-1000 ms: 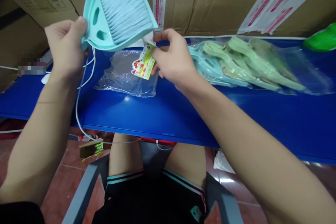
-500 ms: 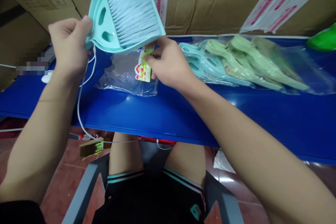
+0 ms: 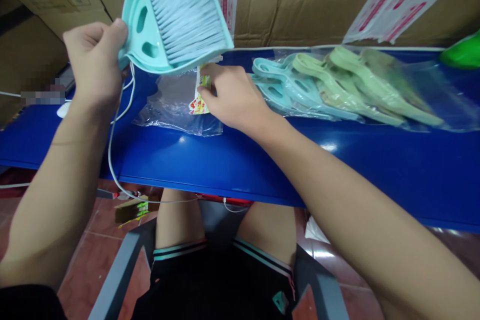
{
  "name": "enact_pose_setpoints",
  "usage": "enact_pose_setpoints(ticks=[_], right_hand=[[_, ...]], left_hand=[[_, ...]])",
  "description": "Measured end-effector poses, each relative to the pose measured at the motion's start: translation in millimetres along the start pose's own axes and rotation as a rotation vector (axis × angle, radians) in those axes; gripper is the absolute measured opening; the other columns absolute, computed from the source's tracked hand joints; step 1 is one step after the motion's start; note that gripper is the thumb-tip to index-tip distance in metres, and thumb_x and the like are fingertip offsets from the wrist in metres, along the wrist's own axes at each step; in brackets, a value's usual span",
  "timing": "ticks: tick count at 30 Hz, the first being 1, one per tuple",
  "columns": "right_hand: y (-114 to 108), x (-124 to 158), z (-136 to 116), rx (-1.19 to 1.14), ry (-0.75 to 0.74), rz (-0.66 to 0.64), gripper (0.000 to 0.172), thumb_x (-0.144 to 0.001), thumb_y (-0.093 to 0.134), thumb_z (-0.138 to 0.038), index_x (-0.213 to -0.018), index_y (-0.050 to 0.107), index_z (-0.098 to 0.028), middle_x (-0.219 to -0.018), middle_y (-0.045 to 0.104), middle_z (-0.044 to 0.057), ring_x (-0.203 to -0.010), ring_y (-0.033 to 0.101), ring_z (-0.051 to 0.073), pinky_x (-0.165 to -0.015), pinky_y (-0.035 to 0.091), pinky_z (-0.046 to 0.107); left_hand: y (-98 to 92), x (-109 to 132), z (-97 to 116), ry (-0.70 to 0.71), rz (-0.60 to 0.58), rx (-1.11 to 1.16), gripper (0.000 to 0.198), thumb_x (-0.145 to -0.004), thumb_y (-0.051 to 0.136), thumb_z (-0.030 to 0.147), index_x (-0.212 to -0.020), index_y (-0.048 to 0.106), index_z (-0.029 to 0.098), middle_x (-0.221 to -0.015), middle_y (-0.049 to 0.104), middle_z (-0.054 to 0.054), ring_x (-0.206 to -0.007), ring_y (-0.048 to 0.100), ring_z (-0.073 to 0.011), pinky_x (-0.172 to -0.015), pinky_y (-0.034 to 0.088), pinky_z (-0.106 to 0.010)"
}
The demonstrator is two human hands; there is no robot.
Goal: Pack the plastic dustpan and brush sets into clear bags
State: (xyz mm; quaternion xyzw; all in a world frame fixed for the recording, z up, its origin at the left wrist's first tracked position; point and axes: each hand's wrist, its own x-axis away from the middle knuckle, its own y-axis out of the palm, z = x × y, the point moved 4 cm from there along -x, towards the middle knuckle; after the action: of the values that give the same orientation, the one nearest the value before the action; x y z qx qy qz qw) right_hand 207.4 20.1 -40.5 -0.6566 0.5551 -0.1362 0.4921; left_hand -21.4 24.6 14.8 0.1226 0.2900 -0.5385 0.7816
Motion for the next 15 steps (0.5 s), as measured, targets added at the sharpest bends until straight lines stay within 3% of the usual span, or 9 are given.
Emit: enact_pose_setpoints(ticks=[7,12,15], right_hand=[[3,7,4,0.029,-0.015,-0.015,0.035,-0.096,0.065,-0.042,-0.124,0.074,-0.024,-0.107,0.079,0.011,-0.107,0.073,0.031,-0.094,0.058,0.044],[-14,6,-10,-0.010,0.164,0.102,0.011,-0.094,0.065,-0.027,-0.096,0.074,-0.022,-0.092,0.077,0.009,-0.090,0.070,0.025,-0.090,0.056,0.040],[-27,3,-17,-0.249,0.259,0.247,0.010,-0.093,0.061,-0.016,-0.084,0.064,-0.019,-0.084,0.073,0.005,-0.072,0.062,0.015,-0.078,0.053,0.032]], left_hand=[[-0.3,-2,-2,-0.005,-0.001,-0.010,0.058,-0.096,0.067,0.007,-0.048,0.038,0.019,-0.047,0.025,0.008,-0.045,0.024,-0.0014,-0.049,0.012,-0.024],[-0.8,-1,-4,-0.005,-0.010,-0.003,0.057,-0.097,0.066,0.009,-0.049,0.037,0.020,-0.046,0.025,0.008,-0.044,0.025,-0.0022,-0.048,0.014,-0.025],[-1.4,-3,-4,0.003,-0.015,-0.037,0.056,-0.096,0.068,0.009,-0.049,0.038,0.018,-0.047,0.026,0.008,-0.046,0.025,-0.0011,-0.049,0.014,-0.023]])
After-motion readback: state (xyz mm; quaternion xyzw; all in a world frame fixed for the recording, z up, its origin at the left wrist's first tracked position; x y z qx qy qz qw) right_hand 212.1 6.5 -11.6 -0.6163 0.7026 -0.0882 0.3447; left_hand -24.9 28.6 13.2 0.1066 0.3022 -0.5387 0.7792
